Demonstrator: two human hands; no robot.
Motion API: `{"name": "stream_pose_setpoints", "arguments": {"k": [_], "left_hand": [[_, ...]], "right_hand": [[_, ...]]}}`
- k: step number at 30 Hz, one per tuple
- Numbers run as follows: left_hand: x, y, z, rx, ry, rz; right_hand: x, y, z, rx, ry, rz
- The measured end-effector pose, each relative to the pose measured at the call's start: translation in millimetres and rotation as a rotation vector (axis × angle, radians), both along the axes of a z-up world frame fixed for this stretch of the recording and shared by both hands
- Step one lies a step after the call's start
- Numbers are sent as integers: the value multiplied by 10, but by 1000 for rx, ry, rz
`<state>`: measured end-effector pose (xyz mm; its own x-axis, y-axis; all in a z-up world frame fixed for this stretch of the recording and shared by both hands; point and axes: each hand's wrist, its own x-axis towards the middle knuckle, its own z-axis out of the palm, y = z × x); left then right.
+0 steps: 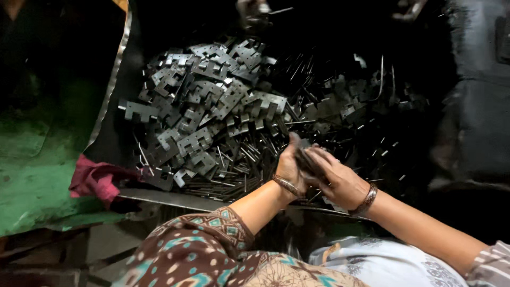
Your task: The person picks up metal brackets and pins from a large bin and sorts them into a smaller container.
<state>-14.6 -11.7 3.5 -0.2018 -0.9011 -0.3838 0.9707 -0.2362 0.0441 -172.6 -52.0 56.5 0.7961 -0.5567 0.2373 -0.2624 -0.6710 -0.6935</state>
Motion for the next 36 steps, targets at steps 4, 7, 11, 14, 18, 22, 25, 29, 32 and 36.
{"name": "stream_pose_setpoints", "arguments": {"k": [4,7,11,14,18,22,25,29,32,36], "left_hand": [[26,-186,-66,161,-571,-199],[455,-509,-336,-111,-900,-424],[1072,-1093,-527,-93,-2443,-166],[1338,-1092,-525,-232,-2854,-212],[1252,-1130,-519,-162,-2955,-590],[1355,-1045,-539,-218,-2950,-869],[1278,-729,-351,-349,-3095,-924],[1035,-138,209,-411,-2836,-950],[854,86,329,-422,-2611,-835],[940,229,280,-633,-1994,-212]], "right_hand": [[-171,-131,-93,-41,-107,-121],[-454,-425,-279,1095,-328,-573],[-772,-494,-430,1445,-694,-342],[-740,-404,-302,1567,-607,-378],[-625,-248,-153,1571,-397,-441],[-717,-238,50,1501,-359,-356],[-960,-385,337,1264,-482,-510],[-1520,-678,461,170,-311,-651],[-2120,-1032,316,-566,-99,-770],[-2890,-1599,-30,-974,329,-882]]}}
